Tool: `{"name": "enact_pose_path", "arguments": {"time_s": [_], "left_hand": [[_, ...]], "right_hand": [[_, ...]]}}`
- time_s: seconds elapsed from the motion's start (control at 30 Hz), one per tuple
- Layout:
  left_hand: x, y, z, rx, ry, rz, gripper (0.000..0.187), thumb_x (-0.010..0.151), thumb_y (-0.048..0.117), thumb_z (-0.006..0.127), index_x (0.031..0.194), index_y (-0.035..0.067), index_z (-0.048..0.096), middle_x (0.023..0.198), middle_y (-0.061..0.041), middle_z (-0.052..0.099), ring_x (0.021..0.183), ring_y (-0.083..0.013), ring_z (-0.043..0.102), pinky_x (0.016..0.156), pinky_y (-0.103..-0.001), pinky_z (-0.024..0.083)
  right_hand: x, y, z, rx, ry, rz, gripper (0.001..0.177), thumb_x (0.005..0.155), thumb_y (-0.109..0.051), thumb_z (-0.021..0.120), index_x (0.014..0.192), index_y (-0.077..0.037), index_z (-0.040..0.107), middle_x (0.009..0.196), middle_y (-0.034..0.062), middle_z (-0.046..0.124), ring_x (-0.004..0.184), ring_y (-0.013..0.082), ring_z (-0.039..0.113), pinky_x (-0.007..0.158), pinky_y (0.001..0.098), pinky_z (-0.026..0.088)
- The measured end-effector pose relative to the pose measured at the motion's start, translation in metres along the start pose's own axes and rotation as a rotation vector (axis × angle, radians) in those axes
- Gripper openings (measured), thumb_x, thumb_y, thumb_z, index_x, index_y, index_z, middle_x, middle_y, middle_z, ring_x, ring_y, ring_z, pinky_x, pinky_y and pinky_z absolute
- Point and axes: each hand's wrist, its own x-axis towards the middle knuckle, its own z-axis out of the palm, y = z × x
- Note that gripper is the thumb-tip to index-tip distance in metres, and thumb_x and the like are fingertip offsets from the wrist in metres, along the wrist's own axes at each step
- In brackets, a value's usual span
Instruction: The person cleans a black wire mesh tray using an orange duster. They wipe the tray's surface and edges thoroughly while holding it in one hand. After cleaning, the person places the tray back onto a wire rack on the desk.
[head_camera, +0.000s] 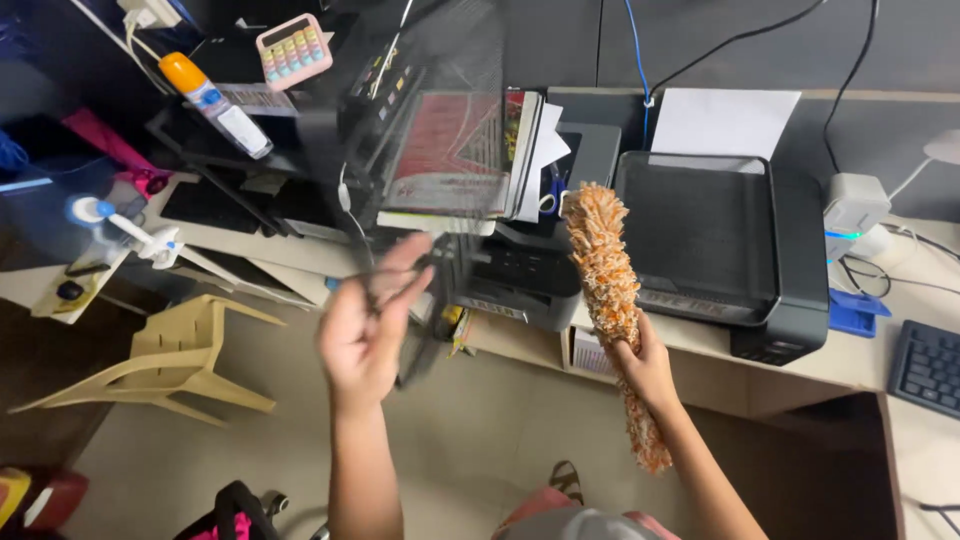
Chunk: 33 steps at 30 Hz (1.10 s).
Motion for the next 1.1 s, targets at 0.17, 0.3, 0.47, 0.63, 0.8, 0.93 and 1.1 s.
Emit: {"name": "enact_pose_path", "arguments": {"time_s": [0.17, 0.3, 0.47, 0.63, 0.8, 0.93, 1.1], "left_hand": [[0.059, -0.046, -0.002, 0.479, -0.351, 0.105, 0.023, 0.104, -0.004, 0.059, 0.127, -0.006, 0.061, 0.142, -0.019, 0.065, 0.126, -0.0293, 0.069, 0.104, -0.036, 0.058], [0.076, -0.121, -0.013, 0.851, -0.525, 0.28, 0.028, 0.095, -0.002, 0.069, 0.123, 0.001, 0.063, 0.135, -0.006, 0.068, 0.106, -0.0255, 0.075, 0.086, -0.033, 0.063], [0.082, -0.203, -0.041, 0.942, -0.656, 0.288, 0.032, 0.089, -0.009, 0.062, 0.119, 0.001, 0.063, 0.136, -0.008, 0.068, 0.108, -0.0284, 0.073, 0.083, -0.038, 0.062], [0.085, -0.284, -0.08, 1.103, -0.702, 0.282, 0.037, 0.088, -0.012, 0.057, 0.122, 0.0, 0.064, 0.14, -0.007, 0.067, 0.107, -0.0261, 0.074, 0.085, -0.036, 0.063], [0.089, -0.305, -0.099, 1.177, -0.657, 0.245, 0.034, 0.092, -0.004, 0.061, 0.123, 0.007, 0.069, 0.137, -0.003, 0.068, 0.112, -0.024, 0.072, 0.091, -0.037, 0.061], [0.092, -0.318, -0.115, 1.195, -0.603, 0.228, 0.03, 0.094, -0.002, 0.062, 0.121, 0.006, 0.072, 0.136, -0.004, 0.069, 0.117, -0.0239, 0.07, 0.098, -0.038, 0.059], [0.095, -0.29, -0.121, 1.207, -0.579, 0.133, 0.022, 0.093, 0.008, 0.065, 0.111, 0.007, 0.076, 0.125, -0.006, 0.074, 0.122, -0.0248, 0.067, 0.102, -0.039, 0.055]], "right_hand": [[0.016, -0.003, 0.004, 0.011, 0.031, 0.078, 0.063, 0.088, -0.012, 0.061, 0.149, -0.008, 0.048, 0.106, 0.0168, 0.075, 0.094, 0.0219, 0.072, 0.086, 0.0353, 0.055], [0.024, 0.001, 0.002, 0.022, 0.063, 0.095, 0.064, 0.088, -0.009, 0.06, 0.15, -0.007, 0.046, 0.109, 0.0167, 0.074, 0.097, 0.0208, 0.071, 0.087, 0.0348, 0.054], [0.03, 0.017, 0.001, 0.035, 0.116, 0.092, 0.063, 0.088, -0.008, 0.06, 0.15, -0.008, 0.046, 0.114, 0.0178, 0.073, 0.103, 0.0232, 0.071, 0.091, 0.0363, 0.054], [0.03, 0.028, -0.002, -0.021, 0.143, 0.084, 0.063, 0.088, -0.009, 0.062, 0.149, -0.009, 0.047, 0.119, 0.0194, 0.072, 0.111, 0.0276, 0.07, 0.095, 0.0389, 0.052], [0.032, 0.036, -0.002, -0.031, 0.138, 0.091, 0.062, 0.088, -0.01, 0.062, 0.148, -0.009, 0.048, 0.12, 0.0197, 0.072, 0.112, 0.0282, 0.071, 0.097, 0.0385, 0.052], [0.034, 0.043, -0.002, -0.054, 0.133, 0.111, 0.062, 0.087, -0.01, 0.063, 0.148, -0.009, 0.048, 0.12, 0.0201, 0.072, 0.112, 0.0282, 0.071, 0.096, 0.0383, 0.052], [0.03, 0.038, -0.002, -0.058, 0.102, 0.136, 0.061, 0.088, -0.011, 0.062, 0.147, -0.011, 0.048, 0.12, 0.0201, 0.072, 0.112, 0.0289, 0.071, 0.096, 0.0389, 0.053]]}}
